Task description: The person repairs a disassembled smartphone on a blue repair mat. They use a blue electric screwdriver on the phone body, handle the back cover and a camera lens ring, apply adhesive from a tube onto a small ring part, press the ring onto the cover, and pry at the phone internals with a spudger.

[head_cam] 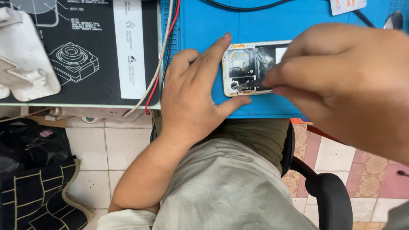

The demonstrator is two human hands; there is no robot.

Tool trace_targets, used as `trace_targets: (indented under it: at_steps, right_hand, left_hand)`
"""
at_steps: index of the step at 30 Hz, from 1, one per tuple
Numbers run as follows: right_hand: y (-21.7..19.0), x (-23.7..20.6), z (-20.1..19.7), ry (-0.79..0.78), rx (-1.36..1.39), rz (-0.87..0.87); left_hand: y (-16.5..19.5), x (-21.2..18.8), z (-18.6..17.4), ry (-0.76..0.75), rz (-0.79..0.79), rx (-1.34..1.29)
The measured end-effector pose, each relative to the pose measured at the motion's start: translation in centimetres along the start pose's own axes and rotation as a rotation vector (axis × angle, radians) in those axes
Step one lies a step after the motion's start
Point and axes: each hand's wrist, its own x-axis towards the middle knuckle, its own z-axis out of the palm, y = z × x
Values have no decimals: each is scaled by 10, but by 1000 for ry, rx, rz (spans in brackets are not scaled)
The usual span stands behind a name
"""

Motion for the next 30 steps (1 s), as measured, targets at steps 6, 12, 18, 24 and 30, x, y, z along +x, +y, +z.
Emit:
trace_targets:
  at_steps: [6,12,18,24,30]
  right_hand:
    - [13,-12,7,-26,27,136]
    - [8,-8,8,10,29,100]
    - [-6,-6,7,55,-97,4]
    - [-19,3,0,-265,-403,-193]
    - [-18,22,-14,-140,-324,-239]
  left_hand:
    - [-2,-2,0,52,59,-21]
    - [-2,-2,0,35,51,-9]
    - [-1,-2,1,23,42,-2]
    - [-1,-3,1,23,45,16]
    - [0,-3,1,26,39,11]
